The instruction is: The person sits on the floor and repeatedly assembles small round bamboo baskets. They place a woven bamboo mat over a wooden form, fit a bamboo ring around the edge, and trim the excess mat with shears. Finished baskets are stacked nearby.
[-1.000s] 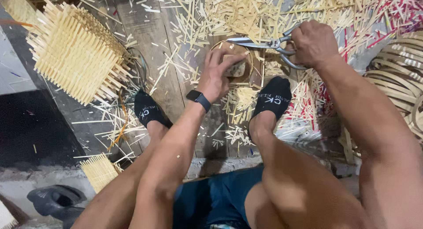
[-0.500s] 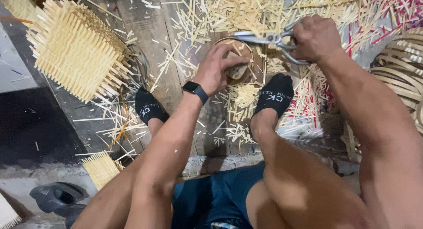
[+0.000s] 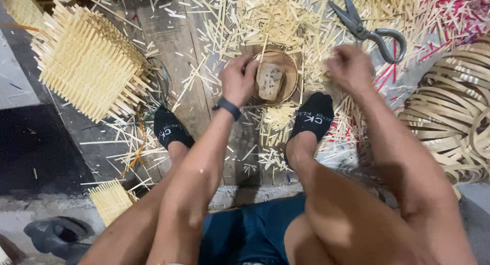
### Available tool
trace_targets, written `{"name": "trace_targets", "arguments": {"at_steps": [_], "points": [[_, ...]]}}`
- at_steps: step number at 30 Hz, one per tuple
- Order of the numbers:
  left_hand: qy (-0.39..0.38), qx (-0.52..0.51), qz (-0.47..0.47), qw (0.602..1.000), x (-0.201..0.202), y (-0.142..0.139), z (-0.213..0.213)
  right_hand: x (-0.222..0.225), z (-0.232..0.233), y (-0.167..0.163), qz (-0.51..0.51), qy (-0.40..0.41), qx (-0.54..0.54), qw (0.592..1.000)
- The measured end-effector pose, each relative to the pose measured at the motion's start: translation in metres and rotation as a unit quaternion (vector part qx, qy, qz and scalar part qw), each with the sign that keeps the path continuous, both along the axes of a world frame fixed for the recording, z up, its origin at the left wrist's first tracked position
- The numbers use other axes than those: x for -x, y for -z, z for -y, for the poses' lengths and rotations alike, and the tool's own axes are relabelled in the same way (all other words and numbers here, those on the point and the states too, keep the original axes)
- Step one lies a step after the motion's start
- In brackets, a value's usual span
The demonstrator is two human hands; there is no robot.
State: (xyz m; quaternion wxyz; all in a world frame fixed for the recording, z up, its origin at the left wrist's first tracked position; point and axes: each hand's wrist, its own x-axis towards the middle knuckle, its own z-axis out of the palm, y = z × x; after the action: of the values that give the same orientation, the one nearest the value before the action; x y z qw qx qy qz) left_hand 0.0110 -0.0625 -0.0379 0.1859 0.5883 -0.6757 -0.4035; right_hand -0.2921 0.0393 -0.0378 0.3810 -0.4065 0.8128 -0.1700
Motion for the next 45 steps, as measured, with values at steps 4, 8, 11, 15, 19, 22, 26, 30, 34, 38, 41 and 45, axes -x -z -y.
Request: {"name": "trace_targets", "arguments": {"at_steps": [4, 8, 11, 15, 19, 22, 26, 30, 34, 38, 41, 45], "points": [[0.068, -0.161, 0.051, 0.983, 0.005, 0.009, 0.027, -0.051, 0.026, -0.004, 0.214, 0.011, 0.008, 0.977], [0.084, -0.239, 0.021, 0.967, 0.021, 0.003, 0.048, -0.053, 0.036, -0.003, 0.217, 0.038, -0.021, 0.975], [0.078, -0.286, 0.049, 0.954, 0.027, -0.001, 0.061, -0.046, 0.036, 0.004, 0.24, 0.056, -0.026, 0.969], [0.059, -0.315, 0.066, 0.945, 0.029, -0.007, 0.064, -0.044, 0.039, 0.019, 0.306, 0.077, -0.02, 0.949], [0.05, -0.306, 0.078, 0.948, 0.031, -0.014, 0.063, -0.045, 0.039, 0.027, 0.284, 0.071, -0.001, 0.956], [0.051, -0.295, 0.076, 0.951, 0.03, -0.015, 0.06, -0.048, 0.036, 0.025, 0.24, 0.042, 0.026, 0.97], [0.037, -0.259, 0.052, 0.964, 0.024, -0.01, 0.051, -0.055, 0.026, 0.02, 0.21, 0.024, 0.091, 0.973], [-0.016, -0.266, 0.056, 0.962, 0.007, -0.002, 0.03, -0.065, 0.012, -0.001, 0.097, -0.029, 0.166, 0.981], [-0.215, -0.232, -0.266, 0.911, -0.027, -0.004, -0.018, -0.077, -0.006, -0.024, 0.307, 0.147, -0.028, 0.94], [-0.31, -0.456, -0.392, 0.736, -0.038, -0.013, -0.067, -0.107, -0.015, -0.021, 0.411, 0.141, -0.118, 0.893], [-0.371, -0.432, -0.534, 0.625, -0.04, -0.023, -0.092, -0.14, -0.022, -0.005, 0.511, 0.175, -0.083, 0.838], [-0.415, -0.378, -0.459, 0.688, -0.047, -0.034, -0.096, -0.162, -0.027, 0.014, 0.413, 0.172, -0.062, 0.892]]}}
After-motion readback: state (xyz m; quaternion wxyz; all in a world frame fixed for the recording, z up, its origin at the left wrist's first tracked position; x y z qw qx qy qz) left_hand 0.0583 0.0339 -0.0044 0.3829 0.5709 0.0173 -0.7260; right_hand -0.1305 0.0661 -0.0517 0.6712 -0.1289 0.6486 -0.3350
